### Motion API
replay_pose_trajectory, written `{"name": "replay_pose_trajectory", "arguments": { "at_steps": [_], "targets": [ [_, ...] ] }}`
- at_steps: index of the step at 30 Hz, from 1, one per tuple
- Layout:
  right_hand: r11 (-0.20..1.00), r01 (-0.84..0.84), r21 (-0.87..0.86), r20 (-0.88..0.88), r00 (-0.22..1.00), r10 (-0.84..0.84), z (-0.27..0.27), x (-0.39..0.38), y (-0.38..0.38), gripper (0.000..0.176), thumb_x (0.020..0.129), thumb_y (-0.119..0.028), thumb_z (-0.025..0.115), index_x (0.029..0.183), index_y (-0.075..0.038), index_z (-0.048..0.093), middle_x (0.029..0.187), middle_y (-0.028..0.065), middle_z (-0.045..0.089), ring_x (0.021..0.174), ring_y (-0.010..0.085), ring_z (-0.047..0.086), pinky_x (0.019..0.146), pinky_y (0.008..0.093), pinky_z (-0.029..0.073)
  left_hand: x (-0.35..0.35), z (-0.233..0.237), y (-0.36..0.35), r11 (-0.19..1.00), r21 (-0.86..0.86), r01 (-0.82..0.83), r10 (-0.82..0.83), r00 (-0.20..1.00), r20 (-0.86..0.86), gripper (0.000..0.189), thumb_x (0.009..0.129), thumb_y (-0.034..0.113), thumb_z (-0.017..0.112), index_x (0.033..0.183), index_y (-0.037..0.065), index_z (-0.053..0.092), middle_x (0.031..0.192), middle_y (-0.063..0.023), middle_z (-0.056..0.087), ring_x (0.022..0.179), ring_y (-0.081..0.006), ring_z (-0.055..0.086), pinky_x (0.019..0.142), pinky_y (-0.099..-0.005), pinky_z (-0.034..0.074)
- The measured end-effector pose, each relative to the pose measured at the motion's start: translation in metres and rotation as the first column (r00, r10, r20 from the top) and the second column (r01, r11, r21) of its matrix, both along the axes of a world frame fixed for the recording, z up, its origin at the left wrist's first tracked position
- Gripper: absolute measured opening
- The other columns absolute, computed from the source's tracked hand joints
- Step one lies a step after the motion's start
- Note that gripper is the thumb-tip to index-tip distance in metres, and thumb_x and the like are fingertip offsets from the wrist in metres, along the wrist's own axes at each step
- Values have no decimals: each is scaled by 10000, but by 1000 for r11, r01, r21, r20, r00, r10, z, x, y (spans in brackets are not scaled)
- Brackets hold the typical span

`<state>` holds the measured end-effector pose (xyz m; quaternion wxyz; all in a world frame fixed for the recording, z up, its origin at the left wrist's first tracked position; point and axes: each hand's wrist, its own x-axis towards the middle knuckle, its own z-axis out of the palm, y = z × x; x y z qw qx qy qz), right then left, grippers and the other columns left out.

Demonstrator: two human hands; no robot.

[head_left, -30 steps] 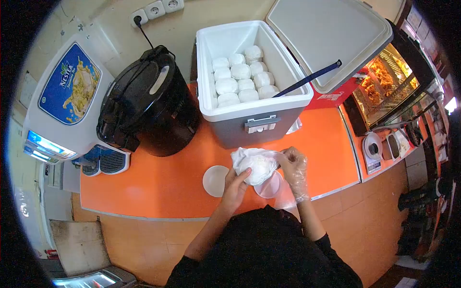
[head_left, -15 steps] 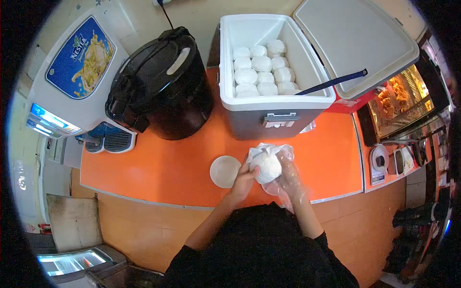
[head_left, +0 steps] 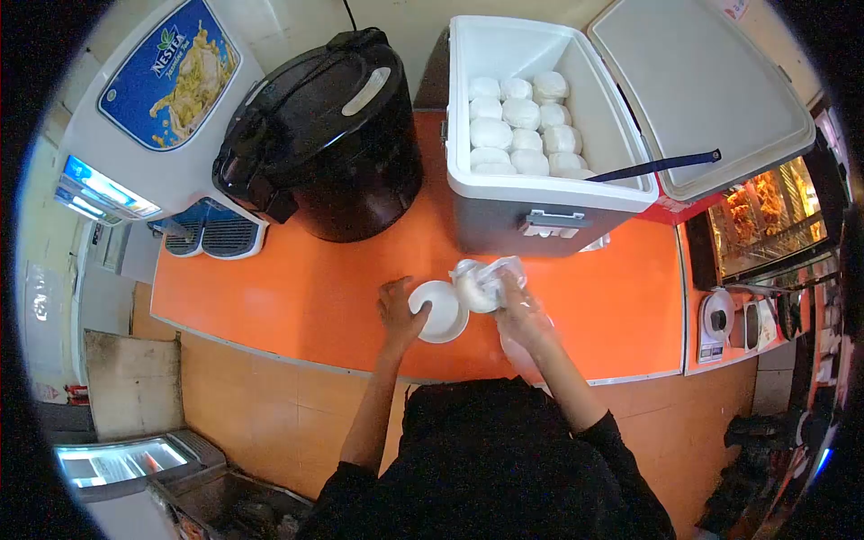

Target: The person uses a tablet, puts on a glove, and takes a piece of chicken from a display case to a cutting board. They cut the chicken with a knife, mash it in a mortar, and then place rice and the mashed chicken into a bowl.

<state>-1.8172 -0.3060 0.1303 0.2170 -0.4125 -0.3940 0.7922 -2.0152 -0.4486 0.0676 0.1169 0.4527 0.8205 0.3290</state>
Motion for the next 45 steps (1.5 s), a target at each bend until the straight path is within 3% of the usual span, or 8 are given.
{"name": "replay_pose_trajectory", "arguments": {
  "at_steps": [7, 13, 20, 26, 28, 31, 34, 45],
  "targets": [
    [962, -254, 101, 517, 839, 167, -25, -35, -6, 856, 919, -617, 496, 1457, 22, 309, 1435, 151, 430, 1278, 253, 444, 1086, 354, 318, 4, 12, -31, 991, -123, 47, 92, 422, 902, 847, 756, 101, 671, 1479, 144, 232, 1366, -153, 461, 1163, -310, 561, 822, -433, 583],
    [995, 97, -38, 42, 995, -95, 65, -32, -27, 720, 953, -538, 490, 1387, 31, 404, 1347, 151, 494, 1253, 200, 463, 1020, 306, 387, 9, -61, -31, 996, 50, 69, -65, 234, 970, 914, 770, 45, 611, 1512, 178, 95, 1423, -155, 383, 1220, -318, 524, 879, -415, 579],
    [959, 79, 273, 492, 845, -210, 74, 29, -4, 646, 995, -508, 431, 1354, 28, 472, 1208, 179, 595, 1126, 231, 577, 940, 335, 461, 22, -46, -32, 998, 17, 57, -24, 129, 991, 778, 791, -4, 563, 1469, 121, 202, 1433, -145, 360, 1286, -306, 462, 960, -446, 534],
    [635, 310, 708, -144, 943, -299, 44, 25, -49, 486, 976, -276, 518, 1371, 3, 468, 1388, 156, 505, 1248, 257, 515, 1050, 387, 409, 29, -46, -23, 995, 17, 94, -27, 109, 994, 682, 855, 5, 543, 1453, 85, 226, 1442, -140, 369, 1276, -290, 476, 961, -446, 532],
    [2, -316, 949, 316, 949, 4, 23, 4, -35, 563, 887, -180, 596, 1407, -36, 437, 1444, 150, 456, 1295, 287, 481, 1095, 390, 378, 27, -83, -26, 983, 12, 183, -15, 15, 1000, 679, 892, 11, 532, 1475, 98, 195, 1440, -131, 384, 1273, -292, 482, 972, -447, 526],
    [618, -407, 673, 150, 893, 424, -80, -13, -48, 652, 800, -169, 662, 1407, -72, 445, 1436, 136, 471, 1293, 295, 488, 1099, 393, 387, 39, -49, -15, 987, 114, 113, -116, 15, 993, 702, 910, 51, 540, 1496, 108, 158, 1436, -127, 391, 1274, -301, 481, 983, -440, 518],
    [-226, -715, 662, 734, 680, -2, -80, 7, -52, 628, 786, -110, 651, 1385, -69, 469, 1438, 132, 463, 1301, 287, 480, 1084, 370, 406, 44, -39, -16, 995, 85, 54, -84, -30, 996, 721, 906, 75, 552, 1500, 110, 145, 1442, -129, 382, 1280, -310, 473, 991, -437, 513],
    [199, -932, 304, 874, 356, 331, -21, -28, -4, 386, 918, -281, 506, 1174, -4, 586, 1142, 150, 626, 1071, 284, 603, 932, 390, 489, 43, -71, -19, 986, 125, 113, -122, -31, 992, 739, 811, -22, 549, 1470, 84, 231, 1420, -133, 404, 1244, -292, 506, 969, -445, 523]
  ]
}}
